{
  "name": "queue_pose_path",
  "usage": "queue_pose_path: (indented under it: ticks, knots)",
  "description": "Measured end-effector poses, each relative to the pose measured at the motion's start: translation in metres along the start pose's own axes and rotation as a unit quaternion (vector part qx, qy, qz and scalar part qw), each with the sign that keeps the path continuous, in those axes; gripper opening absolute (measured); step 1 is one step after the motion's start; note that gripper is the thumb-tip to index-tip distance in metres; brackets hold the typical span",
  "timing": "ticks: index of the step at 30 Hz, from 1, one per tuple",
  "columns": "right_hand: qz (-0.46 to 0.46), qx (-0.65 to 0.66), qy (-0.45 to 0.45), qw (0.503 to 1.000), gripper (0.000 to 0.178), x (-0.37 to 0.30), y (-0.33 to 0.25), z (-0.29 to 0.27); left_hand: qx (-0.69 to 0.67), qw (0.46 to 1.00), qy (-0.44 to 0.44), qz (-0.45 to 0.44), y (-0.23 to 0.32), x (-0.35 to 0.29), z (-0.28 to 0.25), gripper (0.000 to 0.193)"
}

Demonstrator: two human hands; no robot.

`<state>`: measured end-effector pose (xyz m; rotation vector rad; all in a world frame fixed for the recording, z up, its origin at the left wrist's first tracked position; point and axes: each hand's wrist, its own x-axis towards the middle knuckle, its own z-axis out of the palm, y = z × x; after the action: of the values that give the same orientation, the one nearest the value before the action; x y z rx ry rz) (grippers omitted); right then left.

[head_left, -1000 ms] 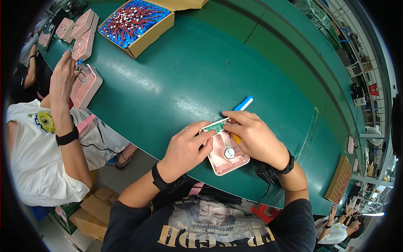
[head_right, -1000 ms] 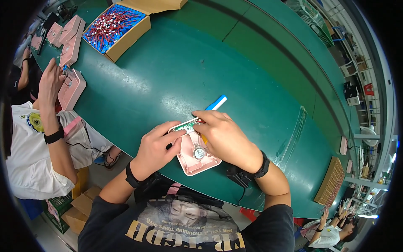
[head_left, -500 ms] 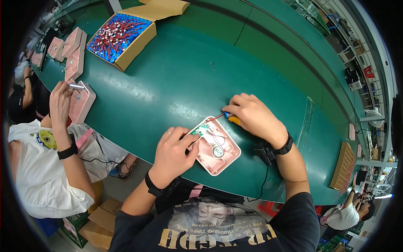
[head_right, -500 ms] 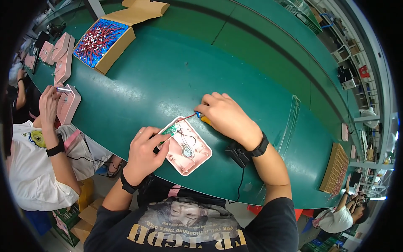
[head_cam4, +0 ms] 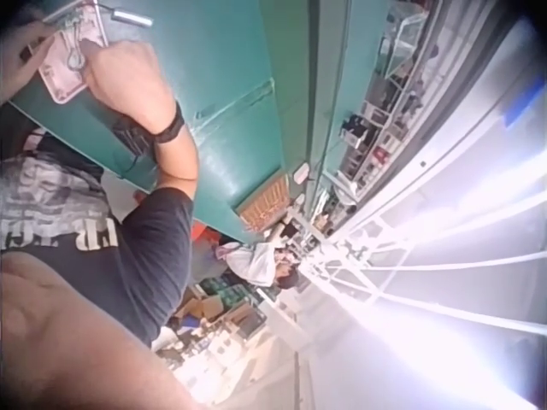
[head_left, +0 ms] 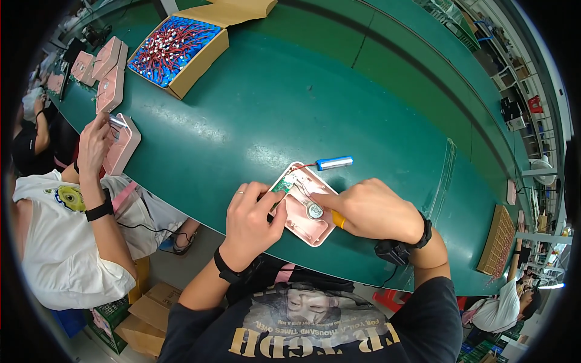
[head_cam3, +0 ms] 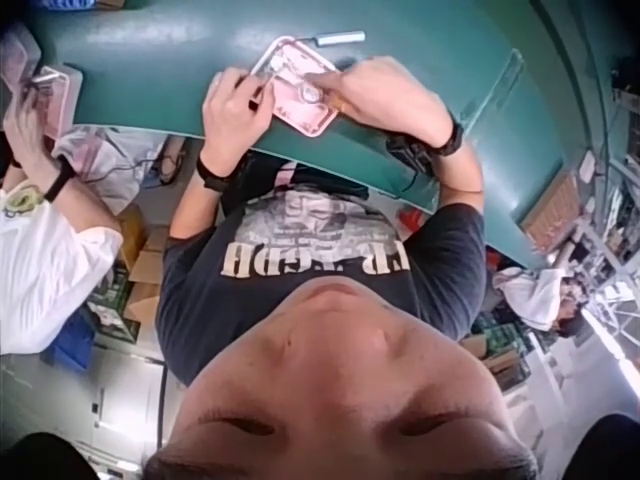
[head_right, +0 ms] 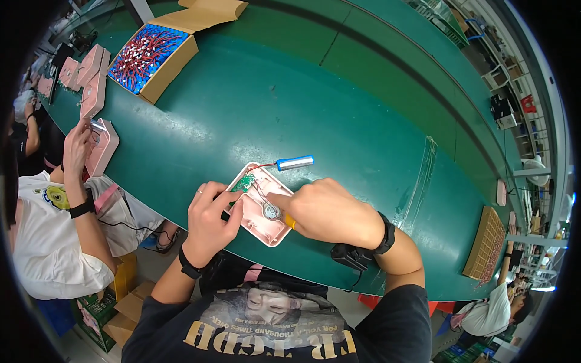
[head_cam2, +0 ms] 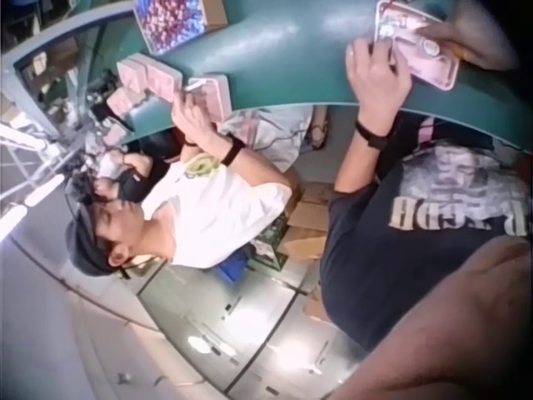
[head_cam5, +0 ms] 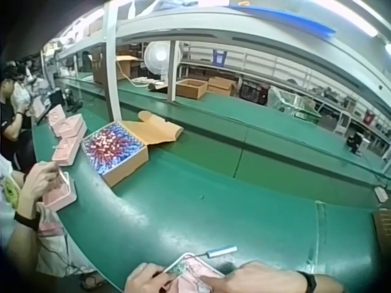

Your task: The person assembles a device by placing a circuit board and a battery into a pink plastic housing and pressing them into place. They repeat this process for several units, setting each aside on the green work surface after completion.

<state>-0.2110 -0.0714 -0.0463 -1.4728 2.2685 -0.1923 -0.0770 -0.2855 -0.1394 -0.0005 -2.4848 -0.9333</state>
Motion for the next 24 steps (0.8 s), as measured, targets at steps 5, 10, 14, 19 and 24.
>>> queue_pose_path:
  ticks: [5, 10, 14, 19, 24]
  knots:
    - [-0.005, 0.016, -0.042, 0.999, 0.047, 0.001, 0.001, 0.001, 0.003, 1.000, -0.001, 0.004, 0.000, 0.003, 0.001, 0.014]
    - [0.004, 0.012, -0.092, 0.996, 0.048, 0.003, -0.001, -0.011, -0.001, 1.000, 0.001, 0.006, -0.002, 0.002, 0.000, 0.013]
    - [-0.032, 0.026, 0.088, 0.995, 0.047, 0.008, 0.037, -0.016, -0.016, 1.000, -0.013, 0.019, -0.005, 0.003, -0.002, 0.013]
    - [-0.099, -0.004, 0.192, 0.976, 0.041, 0.035, 0.072, 0.015, -0.009, 0.999, -0.025, 0.017, -0.006, 0.006, -0.001, 0.014]
    - [0.008, 0.079, 0.124, 0.989, 0.033, 0.030, 0.052, 0.003, -0.015, 1.000, -0.009, 0.014, -0.006, 0.002, 0.001, 0.014]
